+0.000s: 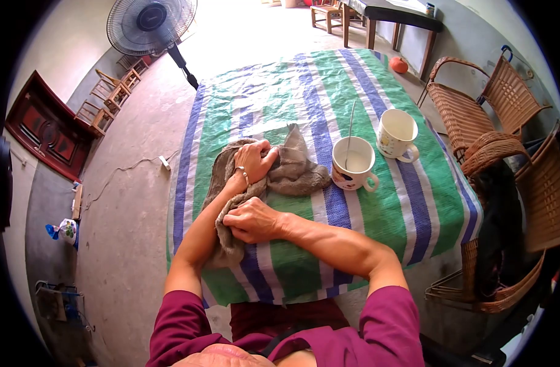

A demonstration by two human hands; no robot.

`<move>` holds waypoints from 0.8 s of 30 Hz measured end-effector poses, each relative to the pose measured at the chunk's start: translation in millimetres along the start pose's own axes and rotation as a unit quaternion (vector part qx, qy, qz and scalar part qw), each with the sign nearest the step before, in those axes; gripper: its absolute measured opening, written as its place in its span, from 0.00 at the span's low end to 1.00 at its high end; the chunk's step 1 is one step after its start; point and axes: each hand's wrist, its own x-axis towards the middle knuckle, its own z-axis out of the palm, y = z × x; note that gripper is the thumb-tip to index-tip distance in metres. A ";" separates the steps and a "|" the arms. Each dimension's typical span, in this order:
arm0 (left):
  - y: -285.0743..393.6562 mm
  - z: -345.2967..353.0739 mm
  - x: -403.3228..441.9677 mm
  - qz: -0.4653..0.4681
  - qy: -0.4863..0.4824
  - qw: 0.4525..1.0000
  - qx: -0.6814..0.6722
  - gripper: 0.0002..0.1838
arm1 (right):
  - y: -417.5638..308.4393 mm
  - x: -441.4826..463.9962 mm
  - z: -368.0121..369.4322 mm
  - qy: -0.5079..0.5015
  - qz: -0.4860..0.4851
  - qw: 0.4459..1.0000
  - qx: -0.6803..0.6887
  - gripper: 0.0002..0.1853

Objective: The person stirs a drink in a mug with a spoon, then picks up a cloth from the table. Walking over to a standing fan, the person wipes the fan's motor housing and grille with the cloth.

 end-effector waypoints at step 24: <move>-66.1 -13.1 54.0 -0.115 0.118 0.985 0.042 0.20 | 2.1 -1.5 -2.6 -0.015 0.012 1.000 -0.007 0.05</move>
